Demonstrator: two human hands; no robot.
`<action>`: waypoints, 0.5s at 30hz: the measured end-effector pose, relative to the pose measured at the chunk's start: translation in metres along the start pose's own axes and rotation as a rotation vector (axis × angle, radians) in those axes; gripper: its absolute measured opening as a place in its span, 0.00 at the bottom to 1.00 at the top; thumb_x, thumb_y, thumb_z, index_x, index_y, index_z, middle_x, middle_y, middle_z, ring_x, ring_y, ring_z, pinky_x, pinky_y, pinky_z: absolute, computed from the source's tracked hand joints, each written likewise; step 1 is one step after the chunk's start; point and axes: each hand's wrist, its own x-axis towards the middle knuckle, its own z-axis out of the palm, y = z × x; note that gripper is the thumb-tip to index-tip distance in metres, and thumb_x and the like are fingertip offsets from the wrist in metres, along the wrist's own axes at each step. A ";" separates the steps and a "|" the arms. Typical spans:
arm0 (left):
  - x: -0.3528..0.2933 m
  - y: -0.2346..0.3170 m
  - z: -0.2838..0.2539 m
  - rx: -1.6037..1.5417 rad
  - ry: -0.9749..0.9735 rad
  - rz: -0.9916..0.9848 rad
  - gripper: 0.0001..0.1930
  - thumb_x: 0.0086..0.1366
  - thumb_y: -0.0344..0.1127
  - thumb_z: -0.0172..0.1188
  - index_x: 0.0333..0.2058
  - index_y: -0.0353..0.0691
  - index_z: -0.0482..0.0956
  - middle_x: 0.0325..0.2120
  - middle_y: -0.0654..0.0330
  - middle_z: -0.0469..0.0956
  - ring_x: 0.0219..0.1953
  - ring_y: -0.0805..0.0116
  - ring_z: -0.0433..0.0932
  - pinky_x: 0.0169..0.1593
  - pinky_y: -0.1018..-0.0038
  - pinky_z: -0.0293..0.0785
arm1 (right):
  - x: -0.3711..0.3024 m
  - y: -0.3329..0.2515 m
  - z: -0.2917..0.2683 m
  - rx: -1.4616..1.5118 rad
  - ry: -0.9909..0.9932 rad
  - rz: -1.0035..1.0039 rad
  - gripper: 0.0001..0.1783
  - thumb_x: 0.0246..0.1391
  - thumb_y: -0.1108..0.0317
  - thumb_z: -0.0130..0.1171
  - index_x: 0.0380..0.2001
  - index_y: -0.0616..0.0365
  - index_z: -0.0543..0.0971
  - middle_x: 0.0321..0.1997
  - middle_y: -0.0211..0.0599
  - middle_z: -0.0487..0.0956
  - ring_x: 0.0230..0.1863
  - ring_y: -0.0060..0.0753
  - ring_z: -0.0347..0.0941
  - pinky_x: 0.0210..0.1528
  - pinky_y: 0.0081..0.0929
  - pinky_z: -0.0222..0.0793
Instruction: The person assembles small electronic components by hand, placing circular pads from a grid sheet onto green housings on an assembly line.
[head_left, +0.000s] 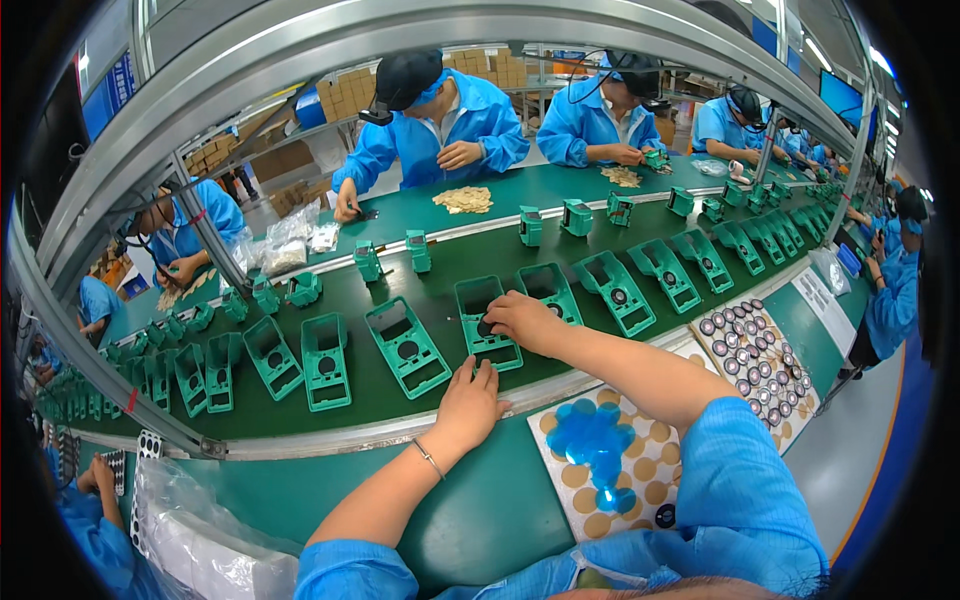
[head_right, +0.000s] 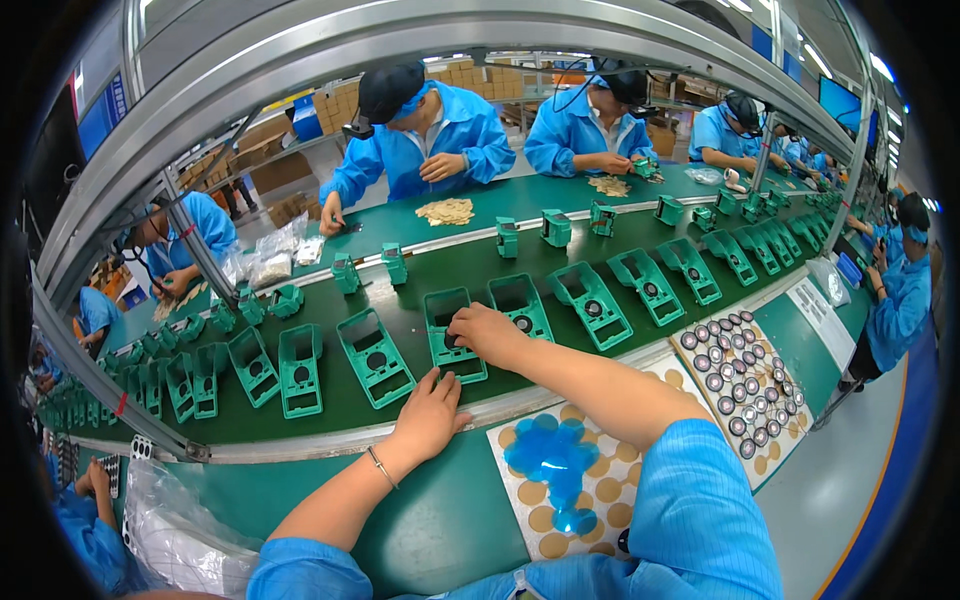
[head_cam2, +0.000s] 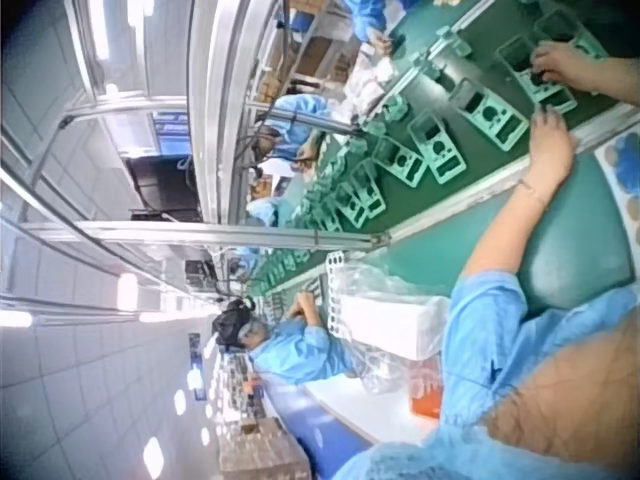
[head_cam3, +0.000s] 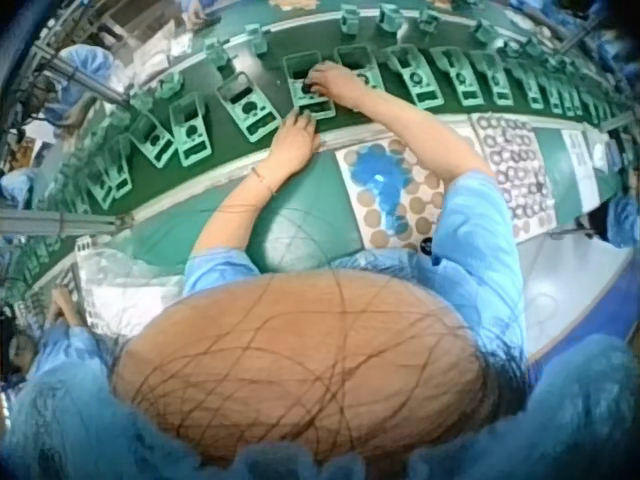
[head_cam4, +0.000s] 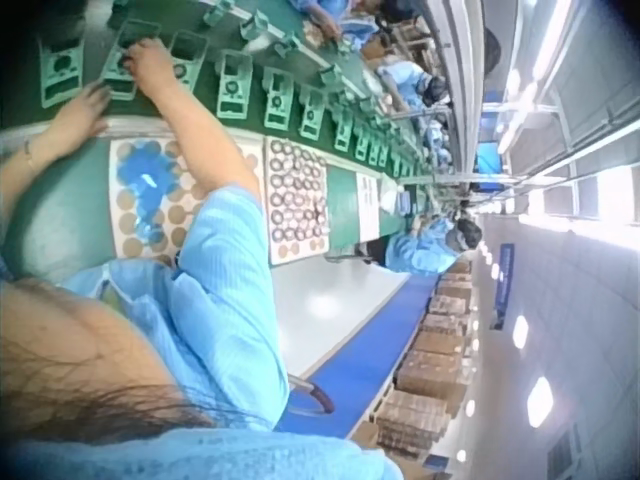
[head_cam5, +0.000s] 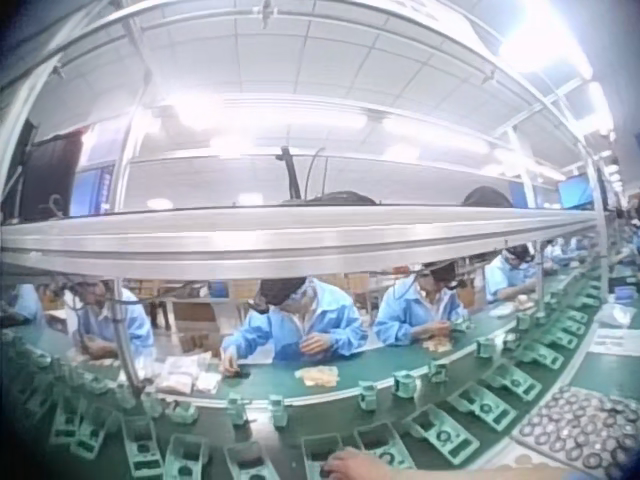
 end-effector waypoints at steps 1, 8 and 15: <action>-0.002 0.001 -0.001 0.004 0.004 0.000 0.30 0.56 0.48 0.57 0.50 0.28 0.69 0.53 0.49 0.66 0.58 0.49 0.60 0.60 0.63 0.57 | 0.000 0.000 0.004 0.006 -0.010 -0.004 0.10 0.45 0.71 0.59 0.35 0.56 0.77 0.39 0.34 0.75 0.42 0.41 0.69 0.43 0.35 0.68; -0.006 -0.002 -0.002 0.001 0.010 0.004 0.29 0.56 0.46 0.58 0.51 0.30 0.68 0.54 0.50 0.64 0.59 0.50 0.58 0.60 0.63 0.58 | -0.003 0.002 0.017 -0.097 -0.011 -0.099 0.10 0.44 0.70 0.59 0.34 0.54 0.78 0.39 0.31 0.76 0.41 0.37 0.69 0.42 0.31 0.69; -0.007 -0.004 -0.002 -0.033 0.003 -0.001 0.29 0.57 0.46 0.57 0.52 0.31 0.67 0.55 0.51 0.64 0.60 0.50 0.57 0.61 0.63 0.57 | -0.006 0.001 0.021 -0.162 -0.013 -0.085 0.11 0.45 0.70 0.58 0.35 0.53 0.78 0.43 0.31 0.76 0.45 0.35 0.70 0.44 0.29 0.71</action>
